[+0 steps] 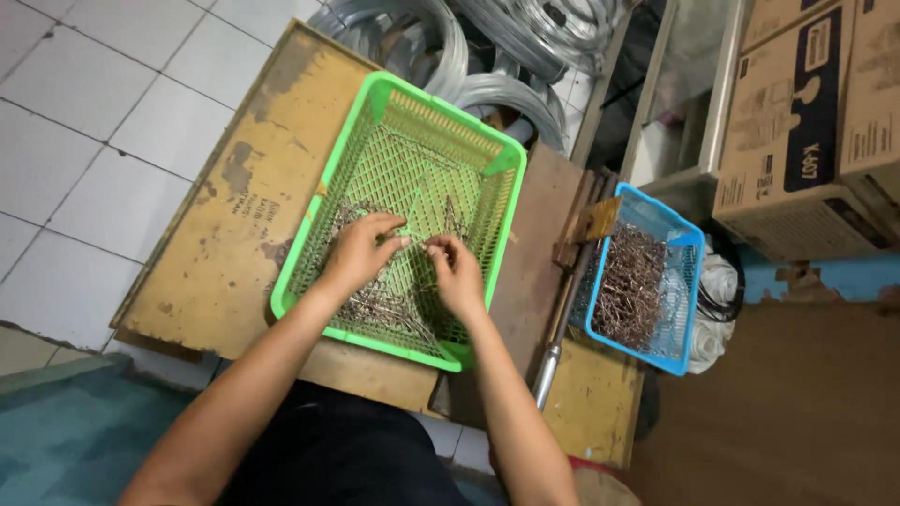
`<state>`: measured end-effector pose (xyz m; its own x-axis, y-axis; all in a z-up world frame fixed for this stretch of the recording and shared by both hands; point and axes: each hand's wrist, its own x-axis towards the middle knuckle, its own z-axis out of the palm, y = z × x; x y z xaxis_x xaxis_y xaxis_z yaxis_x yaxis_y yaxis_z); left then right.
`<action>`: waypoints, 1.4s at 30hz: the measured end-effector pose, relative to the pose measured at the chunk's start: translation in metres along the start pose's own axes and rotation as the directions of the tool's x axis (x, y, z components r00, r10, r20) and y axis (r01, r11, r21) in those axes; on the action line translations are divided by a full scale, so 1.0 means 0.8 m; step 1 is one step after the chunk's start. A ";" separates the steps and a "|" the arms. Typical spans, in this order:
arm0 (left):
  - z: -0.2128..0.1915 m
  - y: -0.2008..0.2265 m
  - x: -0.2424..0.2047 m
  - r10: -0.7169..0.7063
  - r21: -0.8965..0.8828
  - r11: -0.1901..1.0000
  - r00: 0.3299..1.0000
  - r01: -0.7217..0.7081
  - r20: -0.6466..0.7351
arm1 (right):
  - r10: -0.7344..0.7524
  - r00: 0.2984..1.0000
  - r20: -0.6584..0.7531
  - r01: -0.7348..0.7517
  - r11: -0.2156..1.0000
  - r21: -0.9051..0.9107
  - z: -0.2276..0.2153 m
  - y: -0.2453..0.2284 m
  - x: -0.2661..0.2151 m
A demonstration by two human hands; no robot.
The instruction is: Manually processing small metal pins using a lever-operated press tool on a workbench
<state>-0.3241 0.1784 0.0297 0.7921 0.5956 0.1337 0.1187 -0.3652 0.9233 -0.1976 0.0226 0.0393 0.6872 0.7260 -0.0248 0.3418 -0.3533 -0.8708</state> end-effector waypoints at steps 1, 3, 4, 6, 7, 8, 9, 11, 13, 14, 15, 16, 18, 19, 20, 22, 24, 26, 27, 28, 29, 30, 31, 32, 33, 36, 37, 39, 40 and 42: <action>0.007 0.000 0.000 -0.004 -0.004 1.000 1.000 0.004 0.007 | 0.008 1.000 -0.002 -0.008 1.000 -0.002 -0.006 0.016 0.000; 0.021 0.001 0.010 -0.018 -0.183 0.983 1.000 0.021 0.019 | -0.023 1.000 0.001 0.022 0.979 0.202 -0.021 0.045 0.008; 0.025 0.006 0.012 -0.011 -0.185 0.983 1.000 0.015 0.022 | -0.024 1.000 -0.006 0.025 0.980 0.200 -0.032 0.037 0.005; 0.035 0.017 0.012 -0.051 -0.305 0.949 0.995 0.077 0.091 | -0.021 1.000 -0.012 0.022 0.987 0.161 -0.053 0.021 -0.003; 0.041 0.018 0.016 -0.047 -0.307 0.949 0.994 0.074 0.097 | -0.018 1.000 -0.019 0.021 0.987 0.160 -0.061 0.018 -0.004; 0.048 0.021 0.018 -0.016 -0.313 0.949 0.994 0.048 0.106 | -0.009 1.000 -0.025 0.013 0.989 0.148 -0.070 0.016 -0.008; 0.056 0.024 0.020 0.015 -0.319 0.947 0.993 0.022 0.115 | 0.000 1.000 -0.031 0.004 0.991 0.136 -0.080 0.013 -0.011; 0.063 0.042 0.021 0.023 -0.352 0.936 0.988 0.033 0.154 | -0.002 0.999 -0.043 0.007 0.992 0.128 -0.095 0.024 -0.015; 0.076 0.049 0.022 0.029 -0.381 0.923 0.981 0.047 0.189 | -0.004 0.999 -0.050 0.010 0.993 0.121 -0.107 0.031 -0.020; 0.087 0.047 0.023 0.007 -0.357 0.932 0.977 0.071 0.211 | 0.007 0.999 -0.051 0.000 0.992 0.127 -0.113 0.033 -0.024; 0.099 0.045 0.024 -0.015 -0.331 0.939 0.972 0.094 0.233 | 0.018 0.998 -0.053 -0.010 0.991 0.132 -0.118 0.036 -0.029; 0.103 0.045 0.025 -0.012 -0.331 0.939 0.971 0.093 0.239 | 0.021 0.998 -0.060 -0.013 0.991 0.133 -0.125 0.034 -0.034; 0.114 0.046 0.029 0.035 -0.341 0.937 0.955 0.071 0.294 | 0.079 0.996 -0.044 -0.073 0.989 0.128 -0.140 0.030 -0.042; 0.118 0.051 0.027 0.042 -0.342 0.937 0.952 0.067 0.302 | 0.081 0.995 -0.056 -0.074 0.989 0.129 -0.145 0.037 -0.047; 0.123 0.056 0.027 0.035 -0.359 0.929 0.944 0.091 0.328 | 0.106 0.992 -0.064 -0.097 0.987 0.131 -0.151 0.044 -0.052; 0.144 0.052 0.029 0.031 -0.375 0.920 0.931 0.117 0.364 | 0.137 0.987 -0.081 -0.126 0.983 0.134 -0.162 0.052 -0.060; 0.178 0.031 0.034 -0.005 -0.312 0.940 0.921 0.137 0.389 | 0.169 0.982 -0.084 -0.156 0.977 0.142 -0.173 0.058 -0.068; 0.186 0.048 0.035 -0.004 -0.300 0.944 0.912 0.139 0.411 | 0.170 0.979 -0.114 -0.160 0.982 0.096 -0.189 0.064 -0.076; 0.189 0.056 0.037 -0.006 -0.285 0.948 0.907 0.138 0.421 | 0.162 0.978 -0.133 -0.157 0.986 0.048 -0.197 0.066 -0.078; 0.199 0.056 0.040 0.002 -0.287 0.949 0.906 0.132 0.424 | 0.160 0.977 -0.140 -0.155 0.987 0.048 -0.205 0.058 -0.084; 0.208 0.057 0.043 -0.011 -0.260 0.958 0.924 0.120 0.383 | 0.084 0.950 -0.302 -0.124 0.985 -0.118 -0.212 0.049 -0.089; 0.218 0.057 0.044 -0.024 -0.235 0.966 0.939 0.110 0.342 | -0.017 0.898 -0.441 -0.121 0.951 -0.283 -0.219 0.041 -0.097; 0.220 0.066 0.045 -0.018 -0.237 0.966 0.938 0.106 0.346 | -0.018 0.895 -0.447 -0.123 0.951 -0.285 -0.226 0.040 -0.112; 0.221 0.076 0.049 -0.001 -0.205 0.977 0.956 0.064 0.294 | -0.013 0.862 -0.507 -0.201 0.908 -0.366 -0.233 0.039 -0.124; 0.221 0.084 0.053 0.017 -0.170 0.985 0.970 0.025 0.242 | -0.015 0.825 -0.565 -0.283 0.854 -0.436 -0.240 0.038 -0.136; 0.246 0.090 0.064 0.074 -0.235 0.972 0.977 -0.025 0.200 | 0.326 0.787 -0.523 -0.566 0.718 -0.405 -0.242 0.050 -0.175; 0.255 0.088 0.070 0.076 -0.238 0.971 0.976 -0.025 0.205 | 0.328 0.784 -0.527 -0.570 0.715 -0.404 -0.237 0.065 -0.183; 0.276 0.085 0.084 0.104 -0.243 0.968 0.983 -0.065 0.153 | 0.459 0.720 -0.520 -0.664 0.673 -0.326 -0.230 0.093 -0.198; 0.292 0.075 0.093 0.109 -0.249 0.966 0.982 -0.068 0.153 | 0.456 0.718 -0.526 -0.665 0.671 -0.327 -0.228 0.101 -0.199; 0.322 0.055 0.112 0.040 -0.179 0.984 0.993 -0.021 0.107 | 0.327 0.762 -0.560 -0.556 0.773 -0.306 -0.224 0.115 -0.199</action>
<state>-0.0938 0.0317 -0.0102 0.8557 0.5004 0.1316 -0.0066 -0.2438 0.9698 -0.1609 -0.2313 0.0509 0.9938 0.1075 -0.0287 0.0781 -0.8574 -0.5088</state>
